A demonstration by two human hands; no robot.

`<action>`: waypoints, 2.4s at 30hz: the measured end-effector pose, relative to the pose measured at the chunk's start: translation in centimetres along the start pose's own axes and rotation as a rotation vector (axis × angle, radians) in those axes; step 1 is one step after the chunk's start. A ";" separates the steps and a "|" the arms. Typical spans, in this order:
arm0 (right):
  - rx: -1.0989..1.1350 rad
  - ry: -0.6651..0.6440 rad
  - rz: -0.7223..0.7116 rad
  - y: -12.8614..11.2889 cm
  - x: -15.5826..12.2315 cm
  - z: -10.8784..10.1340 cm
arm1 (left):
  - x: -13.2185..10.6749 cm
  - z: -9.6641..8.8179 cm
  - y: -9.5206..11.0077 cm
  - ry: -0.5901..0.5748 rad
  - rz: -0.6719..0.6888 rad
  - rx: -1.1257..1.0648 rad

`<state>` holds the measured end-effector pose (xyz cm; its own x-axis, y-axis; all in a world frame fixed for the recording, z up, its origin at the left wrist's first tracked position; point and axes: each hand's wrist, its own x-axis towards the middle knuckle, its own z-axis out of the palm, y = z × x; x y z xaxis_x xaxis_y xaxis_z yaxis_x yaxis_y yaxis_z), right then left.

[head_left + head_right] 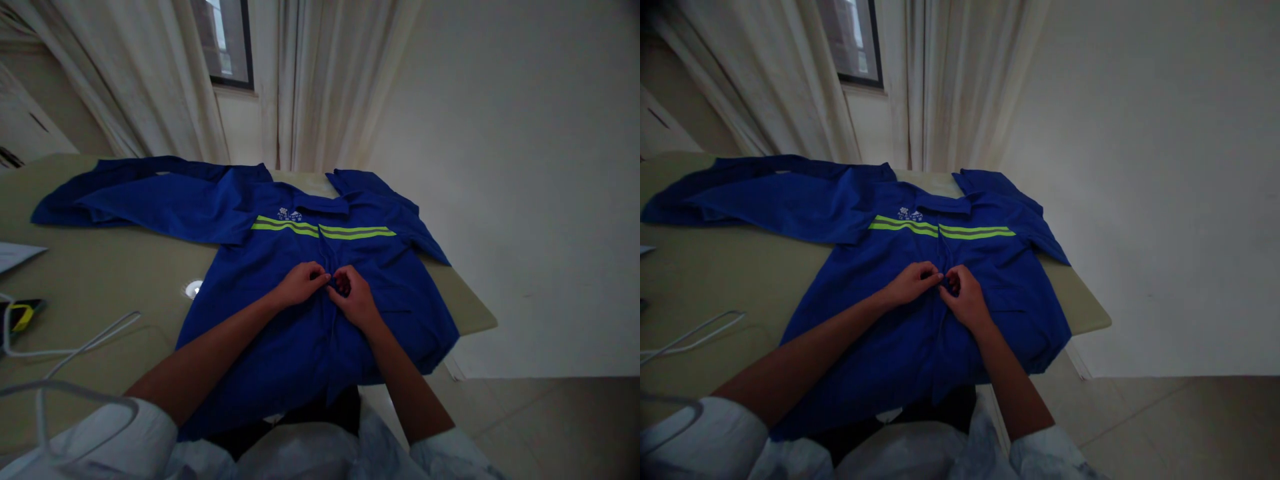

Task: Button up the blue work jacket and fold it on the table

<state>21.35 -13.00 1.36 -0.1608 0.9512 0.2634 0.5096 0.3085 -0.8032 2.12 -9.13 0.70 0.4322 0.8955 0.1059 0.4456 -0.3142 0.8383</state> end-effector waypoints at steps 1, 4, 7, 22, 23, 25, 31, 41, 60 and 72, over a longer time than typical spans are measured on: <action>0.001 0.031 0.006 0.1 0.2 -0.1 | -0.1 0.1 0.1 0.040 0.010 0.072; 0.015 0.184 0.054 0.3 0.9 -0.6 | -0.7 0.2 0.7 0.206 0.037 0.370; -0.004 0.211 0.068 -0.5 0.7 -1.0 | -1.2 0.3 1.2 0.161 0.096 0.587; -0.204 0.180 0.215 -4.5 -13.3 -2.8 | -16.8 4.6 6.3 -0.038 0.273 0.701; -0.235 0.154 0.190 -4.8 -13.5 -2.6 | -17.5 5.5 6.4 -0.013 0.267 0.715; -0.279 0.096 0.131 -5.4 -13.9 -2.0 | -18.3 6.9 6.5 0.046 0.251 0.746; -0.347 0.088 0.045 -5.8 -14.2 -1.5 | -16.2 5.7 7.0 0.025 0.205 0.741; -0.448 0.058 0.177 -5.1 -12.1 -2.3 | -5.4 1.0 7.2 -0.455 0.476 0.698; 0.037 0.099 0.237 -4.1 -11.2 -2.6 | -5.9 1.7 3.3 -0.201 0.848 0.545; 0.066 0.215 0.198 -3.7 -12.4 -1.2 | -6.1 2.7 2.6 -0.100 0.827 0.603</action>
<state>22.47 -25.90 1.68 0.1221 0.9722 0.1996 0.4555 0.1237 -0.8816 2.77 -16.27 0.79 0.8339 0.3055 0.4597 0.2865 -0.9514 0.1126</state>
